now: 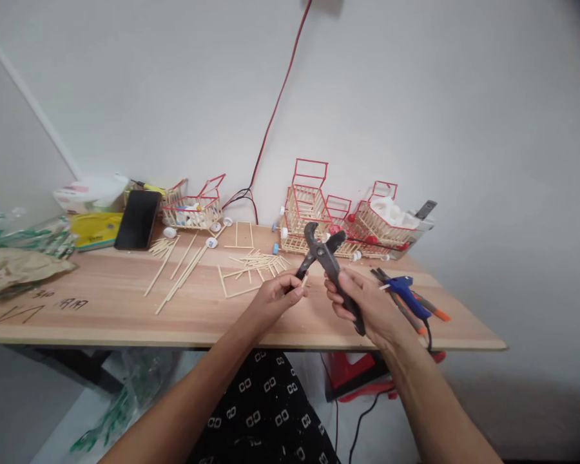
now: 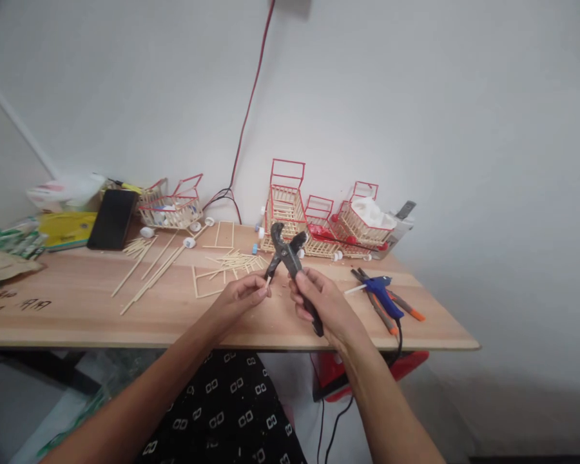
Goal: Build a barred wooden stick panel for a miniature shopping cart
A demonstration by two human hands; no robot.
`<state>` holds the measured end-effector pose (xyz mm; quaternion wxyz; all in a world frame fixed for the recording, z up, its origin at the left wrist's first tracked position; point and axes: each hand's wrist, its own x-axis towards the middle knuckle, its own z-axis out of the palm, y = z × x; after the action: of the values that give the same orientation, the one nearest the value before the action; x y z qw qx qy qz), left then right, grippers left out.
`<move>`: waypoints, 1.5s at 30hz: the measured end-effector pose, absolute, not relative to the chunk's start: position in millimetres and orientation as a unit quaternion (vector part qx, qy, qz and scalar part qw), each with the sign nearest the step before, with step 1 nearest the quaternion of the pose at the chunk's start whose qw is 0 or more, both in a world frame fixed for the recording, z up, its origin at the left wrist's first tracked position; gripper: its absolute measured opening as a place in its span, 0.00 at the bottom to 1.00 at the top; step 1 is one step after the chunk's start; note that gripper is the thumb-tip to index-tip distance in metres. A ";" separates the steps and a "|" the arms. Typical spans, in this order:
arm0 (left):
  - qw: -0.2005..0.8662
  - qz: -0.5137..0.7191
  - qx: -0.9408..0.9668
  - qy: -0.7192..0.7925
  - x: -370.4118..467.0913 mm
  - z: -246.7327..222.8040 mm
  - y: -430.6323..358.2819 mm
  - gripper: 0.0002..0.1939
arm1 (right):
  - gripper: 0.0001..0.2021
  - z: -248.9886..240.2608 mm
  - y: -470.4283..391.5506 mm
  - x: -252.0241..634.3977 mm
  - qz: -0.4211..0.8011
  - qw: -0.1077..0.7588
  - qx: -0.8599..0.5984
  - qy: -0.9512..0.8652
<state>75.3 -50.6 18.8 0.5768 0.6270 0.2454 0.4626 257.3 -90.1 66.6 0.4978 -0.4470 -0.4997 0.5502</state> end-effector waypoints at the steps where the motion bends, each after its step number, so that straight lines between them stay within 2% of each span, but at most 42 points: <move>1: 0.586 0.471 0.610 0.248 76.2 16.2 -51.9 0.13 | 0.16 61.6 -90.4 255.9 0.552 0.491 -0.443 -0.509; 6: 0.662 0.497 0.504 0.246 82.4 6.7 -63.2 0.12 | 0.17 29.6 -87.8 250.8 0.510 0.496 -0.454 -0.536; 10: 0.728 0.490 0.440 0.192 89.8 4.6 -70.1 0.12 | 0.24 12.8 -86.9 241.8 0.595 0.480 -0.386 -0.517; 13: 0.743 0.483 0.421 0.194 93.3 2.9 -71.9 0.12 | 0.25 10.8 -87.8 235.3 0.614 0.493 -0.338 -0.516; 18: 0.721 0.487 0.443 0.216 91.7 3.6 -72.5 0.11 | 0.23 8.6 -88.5 228.8 0.604 0.515 -0.333 -0.508; 23: 0.584 0.515 0.531 0.334 70.5 20.5 -68.7 0.10 | 0.18 14.1 -92.2 246.9 0.608 0.535 -0.339 -0.480; 27: 0.534 0.499 0.580 0.360 55.6 34.4 -66.3 0.09 | 0.19 31.4 -103.5 268.4 0.612 0.443 -0.391 -0.526; 31: 0.536 0.496 0.589 0.346 55.0 38.5 -66.4 0.09 | 0.23 47.7 -114.5 273.0 0.534 0.326 -0.437 -0.647; 34: 0.538 0.490 0.592 0.346 56.8 39.5 -67.3 0.10 | 0.25 56.5 -118.0 270.9 0.488 0.272 -0.451 -0.696; 39: 0.544 0.470 0.592 0.364 55.9 46.4 -69.9 0.10 | 0.27 63.5 -119.2 271.1 0.444 0.229 -0.471 -0.727; 45: 0.540 0.452 0.596 0.386 53.9 53.0 -70.6 0.11 | 0.23 61.0 -118.4 270.0 0.387 0.222 -0.489 -0.750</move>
<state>53.9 -70.6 53.0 0.5400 0.5962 0.3857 0.4518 270.0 -118.4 61.0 0.2219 -0.4890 -0.7496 0.3869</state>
